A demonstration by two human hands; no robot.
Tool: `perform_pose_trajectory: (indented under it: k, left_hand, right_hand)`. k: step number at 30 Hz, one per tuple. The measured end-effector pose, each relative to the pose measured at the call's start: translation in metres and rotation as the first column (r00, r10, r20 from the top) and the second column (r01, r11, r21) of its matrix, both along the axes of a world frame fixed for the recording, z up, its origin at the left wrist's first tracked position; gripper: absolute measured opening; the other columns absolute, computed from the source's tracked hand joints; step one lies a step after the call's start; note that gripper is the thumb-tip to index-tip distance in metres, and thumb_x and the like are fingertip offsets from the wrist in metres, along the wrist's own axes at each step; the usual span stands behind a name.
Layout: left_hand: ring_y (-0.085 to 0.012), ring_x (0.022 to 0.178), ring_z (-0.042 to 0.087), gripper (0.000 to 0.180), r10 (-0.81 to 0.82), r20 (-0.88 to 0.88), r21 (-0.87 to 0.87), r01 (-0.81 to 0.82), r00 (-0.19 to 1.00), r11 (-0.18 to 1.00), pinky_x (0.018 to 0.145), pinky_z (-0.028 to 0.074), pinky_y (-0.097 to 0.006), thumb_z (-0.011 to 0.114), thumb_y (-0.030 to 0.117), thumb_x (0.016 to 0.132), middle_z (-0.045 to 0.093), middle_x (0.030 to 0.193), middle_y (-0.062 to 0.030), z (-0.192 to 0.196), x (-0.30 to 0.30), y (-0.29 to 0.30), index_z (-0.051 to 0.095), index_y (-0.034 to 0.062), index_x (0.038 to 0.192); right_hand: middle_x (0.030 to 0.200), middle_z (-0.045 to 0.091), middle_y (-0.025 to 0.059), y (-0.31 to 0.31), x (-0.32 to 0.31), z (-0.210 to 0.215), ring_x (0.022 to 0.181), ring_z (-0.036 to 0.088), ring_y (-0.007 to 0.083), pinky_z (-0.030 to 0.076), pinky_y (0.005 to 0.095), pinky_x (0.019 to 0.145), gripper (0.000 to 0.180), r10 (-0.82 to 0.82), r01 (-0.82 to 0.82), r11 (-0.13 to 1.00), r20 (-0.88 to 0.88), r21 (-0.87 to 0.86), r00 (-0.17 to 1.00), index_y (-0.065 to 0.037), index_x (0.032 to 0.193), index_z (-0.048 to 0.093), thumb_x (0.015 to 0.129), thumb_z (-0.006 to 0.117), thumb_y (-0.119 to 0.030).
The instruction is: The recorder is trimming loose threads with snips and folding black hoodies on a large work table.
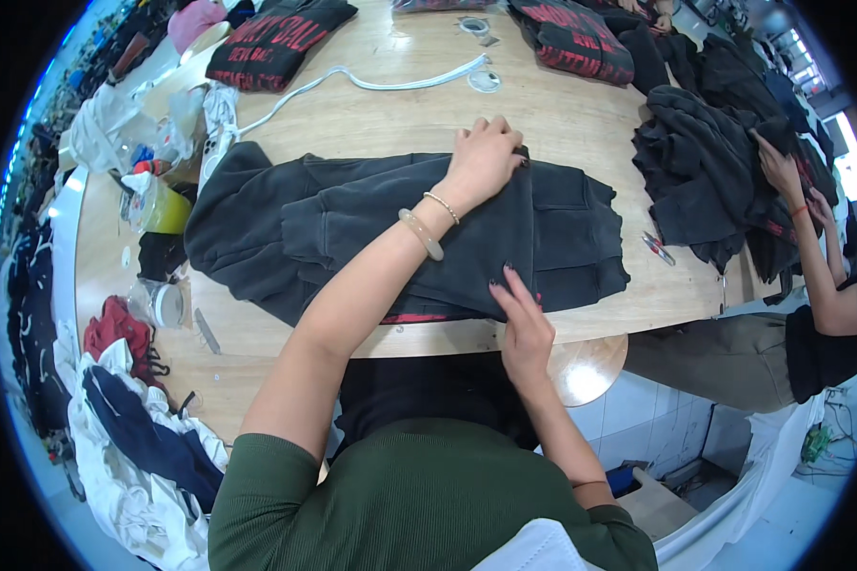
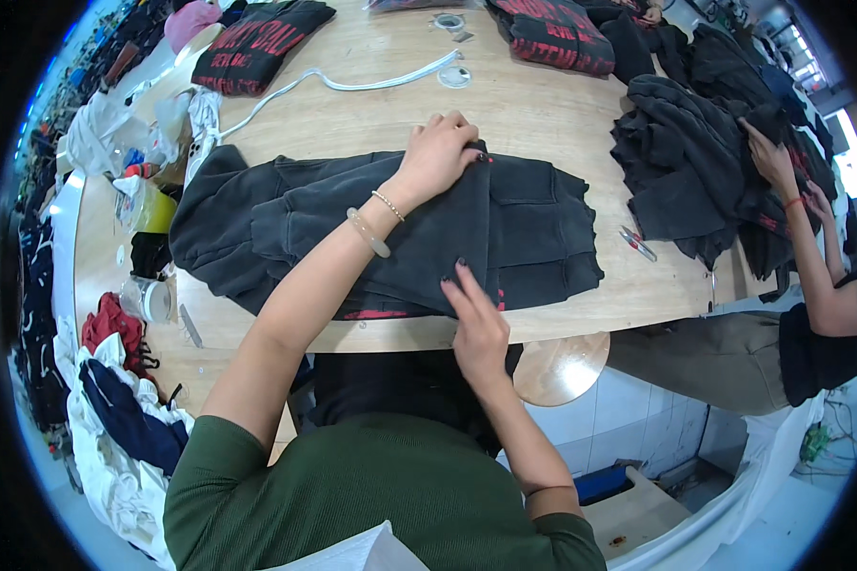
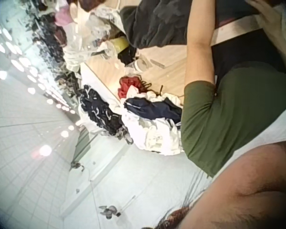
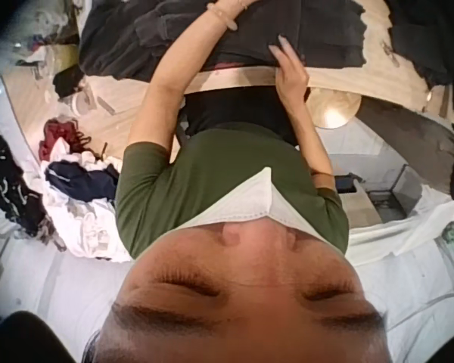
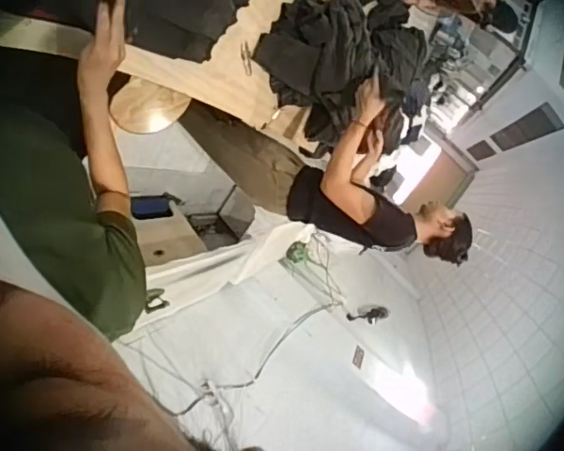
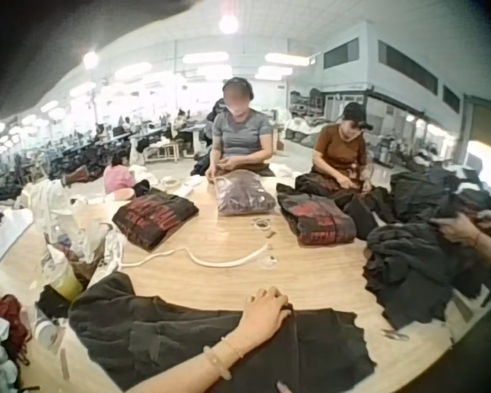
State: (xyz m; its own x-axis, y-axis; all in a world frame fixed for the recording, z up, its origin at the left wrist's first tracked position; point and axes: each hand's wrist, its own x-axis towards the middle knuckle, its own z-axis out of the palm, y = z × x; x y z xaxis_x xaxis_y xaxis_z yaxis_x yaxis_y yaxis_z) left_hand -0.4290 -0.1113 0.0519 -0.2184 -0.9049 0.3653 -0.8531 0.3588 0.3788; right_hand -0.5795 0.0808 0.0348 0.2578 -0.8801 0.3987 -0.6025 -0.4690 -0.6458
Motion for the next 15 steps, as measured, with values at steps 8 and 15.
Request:
perform_pose_trajectory:
  k: [8,15]
  left_hand:
    - [-0.0257,0.100,0.054,0.027,0.009,0.069,-0.012,-0.008,0.998,1.000,0.084,0.042,-0.042,0.066,0.033,0.082,0.056,0.099,-0.0077,-0.032,-0.003,-0.009,0.062,0.0091,0.094]
    - [-0.0263,0.105,0.053,0.035,-0.010,0.026,-0.168,0.014,1.000,0.986,0.088,0.039,-0.043,0.065,0.037,0.082,0.057,0.104,-0.0090,-0.012,0.009,0.015,0.058,0.0096,0.103]
  right_hand:
    - [0.111,0.062,0.0129,0.011,-0.007,-0.009,0.093,0.065,0.0284,0.050,0.0304,0.074,0.034,-0.083,0.055,0.980,0.143,0.189,0.986,-0.004,0.104,0.065,0.079,0.049,0.012]
    - [0.118,0.061,0.0134,-0.003,-0.027,0.049,0.103,0.061,0.0316,0.050,0.0386,0.084,0.031,0.191,-0.053,0.900,-0.281,0.433,0.941,-0.003,0.113,0.062,0.084,0.060,-0.015]
